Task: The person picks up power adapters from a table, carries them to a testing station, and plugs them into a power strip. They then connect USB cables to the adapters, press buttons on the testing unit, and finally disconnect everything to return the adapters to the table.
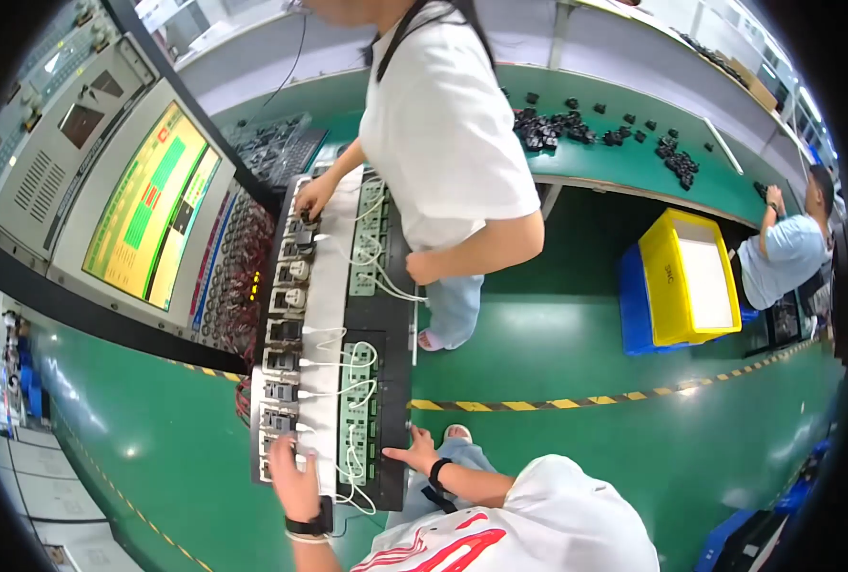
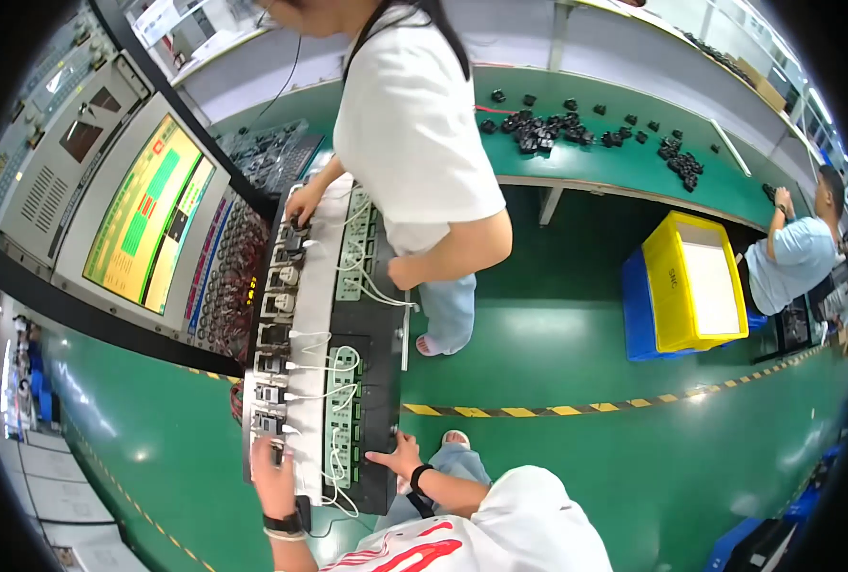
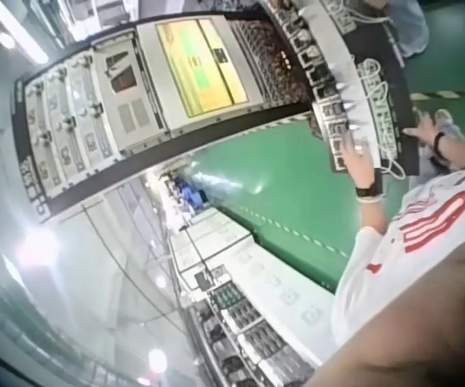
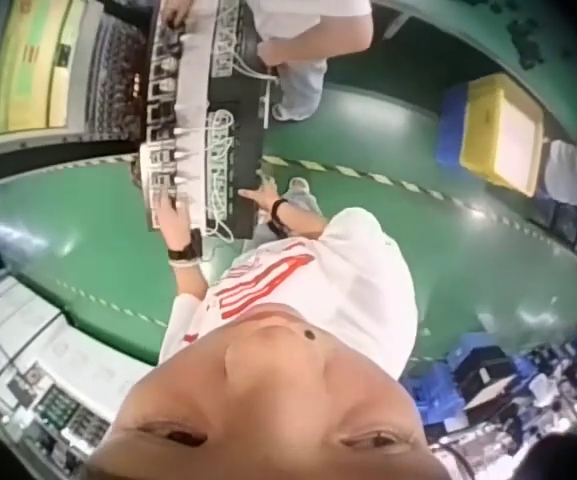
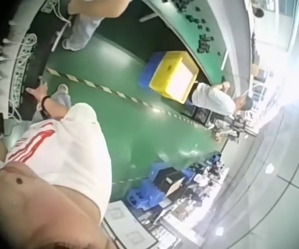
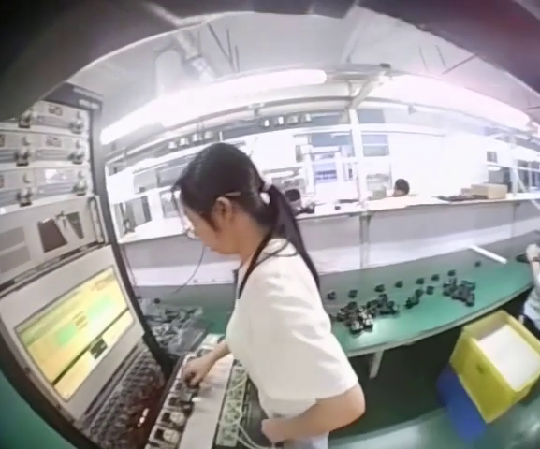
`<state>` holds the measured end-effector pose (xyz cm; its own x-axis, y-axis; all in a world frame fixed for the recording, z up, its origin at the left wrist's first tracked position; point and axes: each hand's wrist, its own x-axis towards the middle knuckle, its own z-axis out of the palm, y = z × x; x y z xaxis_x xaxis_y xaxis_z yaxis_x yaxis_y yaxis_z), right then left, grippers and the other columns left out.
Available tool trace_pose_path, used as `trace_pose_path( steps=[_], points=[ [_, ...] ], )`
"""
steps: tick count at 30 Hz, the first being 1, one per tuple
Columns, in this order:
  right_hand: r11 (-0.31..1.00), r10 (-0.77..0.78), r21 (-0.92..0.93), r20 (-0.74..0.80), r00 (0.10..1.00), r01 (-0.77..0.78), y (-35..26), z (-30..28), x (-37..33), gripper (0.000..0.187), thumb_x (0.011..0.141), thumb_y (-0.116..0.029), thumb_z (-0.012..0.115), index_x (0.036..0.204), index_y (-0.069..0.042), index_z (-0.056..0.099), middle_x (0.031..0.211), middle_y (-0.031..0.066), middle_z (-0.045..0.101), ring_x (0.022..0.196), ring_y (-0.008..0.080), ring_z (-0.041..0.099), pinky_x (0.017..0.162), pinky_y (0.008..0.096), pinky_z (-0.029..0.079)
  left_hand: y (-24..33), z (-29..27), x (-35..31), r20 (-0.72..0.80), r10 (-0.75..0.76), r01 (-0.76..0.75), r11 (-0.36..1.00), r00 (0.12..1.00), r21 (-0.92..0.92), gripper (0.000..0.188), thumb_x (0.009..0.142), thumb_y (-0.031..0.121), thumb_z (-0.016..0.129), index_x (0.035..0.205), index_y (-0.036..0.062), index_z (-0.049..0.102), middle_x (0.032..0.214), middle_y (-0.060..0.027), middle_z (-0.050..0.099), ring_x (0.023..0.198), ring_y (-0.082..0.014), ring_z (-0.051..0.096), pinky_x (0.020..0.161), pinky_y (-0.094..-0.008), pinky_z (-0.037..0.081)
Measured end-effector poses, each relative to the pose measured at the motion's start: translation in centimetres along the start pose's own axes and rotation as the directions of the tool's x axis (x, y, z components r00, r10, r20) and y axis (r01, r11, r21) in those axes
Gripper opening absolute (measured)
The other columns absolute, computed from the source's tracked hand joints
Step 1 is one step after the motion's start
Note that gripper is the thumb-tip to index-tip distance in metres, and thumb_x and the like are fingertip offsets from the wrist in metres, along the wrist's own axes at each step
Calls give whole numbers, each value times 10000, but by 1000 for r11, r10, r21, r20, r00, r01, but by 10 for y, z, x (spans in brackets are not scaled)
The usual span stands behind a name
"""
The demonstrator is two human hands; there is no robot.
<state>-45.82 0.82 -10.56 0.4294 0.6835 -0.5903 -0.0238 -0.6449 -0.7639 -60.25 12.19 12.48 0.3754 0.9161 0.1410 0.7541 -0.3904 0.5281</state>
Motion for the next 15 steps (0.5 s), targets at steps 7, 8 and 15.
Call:
trace_pose_path(
  steps=[7, 8, 15],
  points=[
    [928, -154, -337, 47, 987, 161, -3, -17, 8, 966, 636, -706, 615, 1214, 58, 488, 1205, 324, 482, 1123, 395, 506, 965, 463, 400, 120, 113, -66, 571, 675, -328, 732, 467, -597, 256, 872, 221, 525, 1036, 33, 585, 1036, -164, 595, 984, -330, 556, 879, -380, 437],
    [918, -188, -322, 164, 968, 232, -9, -33, 2, 879, 669, -670, 611, 1158, 56, 535, 1114, 307, 541, 1063, 389, 546, 933, 459, 424, 110, 147, -87, 550, 697, -324, 709, 461, -627, 280, 890, 240, 500, 1056, 32, 586, 1051, -165, 596, 1000, -319, 556, 895, -367, 428],
    [789, -134, -614, -195, 972, -14, 137, -66, -45, 484, 828, -411, 573, 1057, 13, 621, 985, 184, 652, 915, 325, 629, 838, 395, 488, 88, 235, -163, 701, 710, 90, 703, -62, -705, 398, 975, 297, 364, 1176, 7, 549, 1179, -159, 569, 1104, -265, 527, 959, -326, 381]
  ],
)
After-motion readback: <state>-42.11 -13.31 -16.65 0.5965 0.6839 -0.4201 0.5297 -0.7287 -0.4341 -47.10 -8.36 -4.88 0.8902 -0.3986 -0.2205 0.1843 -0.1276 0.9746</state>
